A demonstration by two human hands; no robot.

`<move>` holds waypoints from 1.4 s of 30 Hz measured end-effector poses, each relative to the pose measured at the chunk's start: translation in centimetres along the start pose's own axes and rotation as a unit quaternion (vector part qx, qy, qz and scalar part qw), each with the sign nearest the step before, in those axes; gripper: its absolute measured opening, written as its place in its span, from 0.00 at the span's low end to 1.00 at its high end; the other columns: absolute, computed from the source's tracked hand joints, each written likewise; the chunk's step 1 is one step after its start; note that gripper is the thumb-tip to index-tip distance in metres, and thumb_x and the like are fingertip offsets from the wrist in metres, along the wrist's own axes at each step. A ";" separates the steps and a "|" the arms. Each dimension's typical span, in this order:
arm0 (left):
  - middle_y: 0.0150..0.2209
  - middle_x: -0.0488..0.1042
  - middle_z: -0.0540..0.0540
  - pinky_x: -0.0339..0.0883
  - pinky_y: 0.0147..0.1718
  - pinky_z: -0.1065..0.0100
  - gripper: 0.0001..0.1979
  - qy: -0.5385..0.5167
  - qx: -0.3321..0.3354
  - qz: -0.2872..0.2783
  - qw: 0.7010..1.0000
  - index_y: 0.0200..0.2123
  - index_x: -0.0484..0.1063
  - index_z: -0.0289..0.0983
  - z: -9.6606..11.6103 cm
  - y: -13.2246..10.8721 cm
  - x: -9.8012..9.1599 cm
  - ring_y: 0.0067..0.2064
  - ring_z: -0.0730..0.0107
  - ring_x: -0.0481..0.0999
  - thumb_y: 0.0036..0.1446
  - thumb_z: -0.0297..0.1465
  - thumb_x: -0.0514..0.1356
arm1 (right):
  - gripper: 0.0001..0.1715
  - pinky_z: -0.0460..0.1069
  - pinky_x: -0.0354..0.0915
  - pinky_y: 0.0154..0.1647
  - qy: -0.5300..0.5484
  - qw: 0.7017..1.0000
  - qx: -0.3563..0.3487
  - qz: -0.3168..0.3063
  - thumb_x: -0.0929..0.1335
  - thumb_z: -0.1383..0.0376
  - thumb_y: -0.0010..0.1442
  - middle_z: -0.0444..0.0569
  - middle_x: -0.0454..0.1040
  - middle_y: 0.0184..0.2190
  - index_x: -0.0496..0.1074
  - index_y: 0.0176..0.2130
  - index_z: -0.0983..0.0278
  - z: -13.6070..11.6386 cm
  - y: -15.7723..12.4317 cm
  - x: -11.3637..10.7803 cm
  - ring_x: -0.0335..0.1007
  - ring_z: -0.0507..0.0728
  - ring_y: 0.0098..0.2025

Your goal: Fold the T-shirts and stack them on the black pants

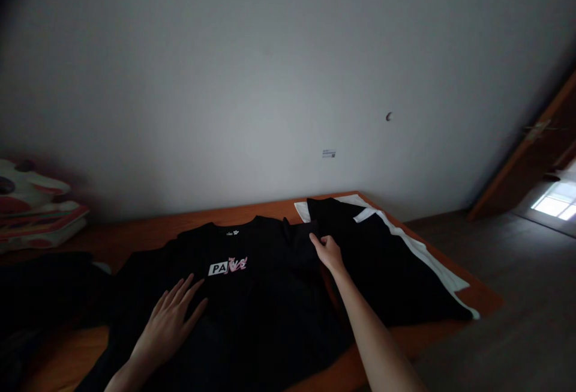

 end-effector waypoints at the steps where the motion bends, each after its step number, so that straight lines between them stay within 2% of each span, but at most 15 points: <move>1: 0.69 0.62 0.39 0.55 0.65 0.43 0.29 -0.003 0.008 0.009 1.000 0.65 0.65 0.41 -0.1 0.0 0.1 0.70 0.49 0.59 0.64 0.45 0.50 | 0.23 0.51 0.71 0.41 0.001 1.000 0.017 -0.021 0.65 0.46 0.62 0.53 0.80 0.32 0.75 0.33 0.61 0.2 0.6 0.0 0.79 0.63 0.40; 5: 0.67 0.66 0.42 0.56 0.65 0.42 0.27 -0.014 0.020 0.025 0.999 0.63 0.67 0.46 -0.2 -0.1 0.3 0.69 0.50 0.61 0.64 0.45 0.51 | 0.29 0.51 0.71 0.31 -0.008 0.994 0.065 -0.092 0.66 0.43 0.61 0.54 0.78 0.24 0.76 0.25 0.63 0.0 3.3 0.2 0.79 0.63 0.31; 9: 0.69 0.62 0.40 0.54 0.66 0.43 0.28 -0.005 -0.009 0.015 1.000 0.64 0.67 0.41 0.2 0.0 0.1 0.70 0.49 0.59 0.64 0.44 0.51 | 0.25 0.52 0.71 0.35 -0.015 0.993 0.059 -0.098 0.72 0.46 0.56 0.56 0.79 0.23 0.76 0.24 0.65 -0.8 5.5 1.0 0.80 0.67 0.37; 14: 0.69 0.61 0.41 0.54 0.66 0.43 0.29 -0.004 -0.017 0.010 1.000 0.64 0.67 0.40 0.4 0.0 0.0 0.70 0.50 0.59 0.63 0.44 0.51 | 0.14 0.49 0.70 0.38 0.014 0.996 0.014 -0.090 0.74 0.56 0.53 0.51 0.81 0.28 0.78 0.30 0.65 -1.9 6.3 2.2 0.80 0.63 0.38; 17: 0.69 0.61 0.41 0.55 0.66 0.43 0.30 -0.002 -0.018 0.009 1.000 0.64 0.66 0.40 0.3 0.0 0.1 0.69 0.50 0.60 0.63 0.45 0.50 | 0.13 0.48 0.70 0.39 0.048 0.994 -0.043 -0.089 0.72 0.57 0.56 0.49 0.82 0.34 0.79 0.37 0.65 -3.2 6.0 2.3 0.79 0.59 0.40; 21: 0.69 0.61 0.41 0.55 0.66 0.43 0.30 0.001 -0.020 0.008 1.000 0.64 0.67 0.40 0.2 0.0 0.2 0.70 0.50 0.59 0.64 0.46 0.49 | 0.19 0.48 0.69 0.47 0.069 0.989 -0.119 -0.059 0.71 0.54 0.58 0.51 0.81 0.43 0.76 0.43 0.64 -5.0 5.6 1.3 0.77 0.60 0.47; 26: 0.69 0.61 0.41 0.55 0.66 0.44 0.30 0.010 -0.009 0.004 1.000 0.64 0.66 0.40 0.1 0.0 0.3 0.70 0.50 0.59 0.64 0.47 0.49 | 0.16 0.48 0.68 0.50 0.034 0.987 -0.158 -0.019 0.67 0.56 0.65 0.49 0.80 0.47 0.72 0.49 0.59 -6.3 5.0 -0.9 0.76 0.59 0.51; 29: 0.69 0.61 0.40 0.54 0.66 0.43 0.31 0.007 -0.012 -0.004 1.000 0.65 0.66 0.40 0.0 0.1 0.3 0.70 0.49 0.58 0.64 0.46 0.49 | 0.18 0.51 0.65 0.54 -0.020 0.991 -0.132 0.020 0.64 0.58 0.68 0.53 0.78 0.51 0.68 0.56 0.57 -6.1 4.6 -2.0 0.74 0.62 0.55; 31: 0.69 0.60 0.40 0.54 0.66 0.43 0.31 0.005 -0.016 -0.008 1.000 0.65 0.65 0.39 0.1 0.1 0.2 0.70 0.49 0.58 0.64 0.47 0.49 | 0.21 0.55 0.64 0.56 -0.063 0.993 -0.090 0.041 0.63 0.59 0.69 0.58 0.78 0.50 0.64 0.59 0.60 -5.3 4.3 -2.6 0.74 0.66 0.55; 34: 0.70 0.58 0.40 0.52 0.67 0.43 0.32 0.010 -0.022 -0.020 0.999 0.65 0.64 0.38 0.4 0.1 -0.1 0.71 0.49 0.57 0.64 0.47 0.49 | 0.24 0.59 0.66 0.53 -0.119 0.992 -0.011 0.044 0.64 0.62 0.68 0.64 0.78 0.46 0.61 0.61 0.66 -3.5 3.8 -2.7 0.76 0.68 0.51; 36: 0.70 0.56 0.40 0.51 0.67 0.43 0.32 0.019 -0.028 -0.034 0.999 0.66 0.63 0.39 0.6 0.0 -0.4 0.71 0.50 0.55 0.64 0.48 0.48 | 0.27 0.59 0.66 0.52 -0.149 0.988 0.021 0.036 0.65 0.62 0.67 0.68 0.76 0.48 0.60 0.61 0.69 -2.6 3.2 -2.4 0.76 0.69 0.51; 40: 0.71 0.55 0.41 0.51 0.67 0.43 0.32 0.030 -0.027 -0.049 0.998 0.67 0.62 0.40 0.9 -0.1 -0.7 0.71 0.50 0.54 0.64 0.48 0.48 | 0.28 0.57 0.64 0.56 -0.188 0.982 0.003 0.023 0.64 0.55 0.68 0.66 0.69 0.57 0.62 0.61 0.67 -2.2 2.1 -1.6 0.69 0.69 0.60; 42: 0.71 0.54 0.41 0.51 0.67 0.43 0.32 0.034 -0.024 -0.045 0.998 0.67 0.62 0.40 0.9 -0.1 -0.6 0.71 0.50 0.53 0.64 0.48 0.48 | 0.34 0.57 0.65 0.55 -0.201 0.980 -0.002 0.006 0.66 0.50 0.65 0.66 0.68 0.57 0.62 0.62 0.67 -2.2 2.0 -1.4 0.69 0.68 0.58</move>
Point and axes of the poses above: each hand's wrist, its own y-axis towards the middle knuckle, its own x-axis out of the palm, z = x × y, the point moved 2 cm from there along y, towards the middle knuckle
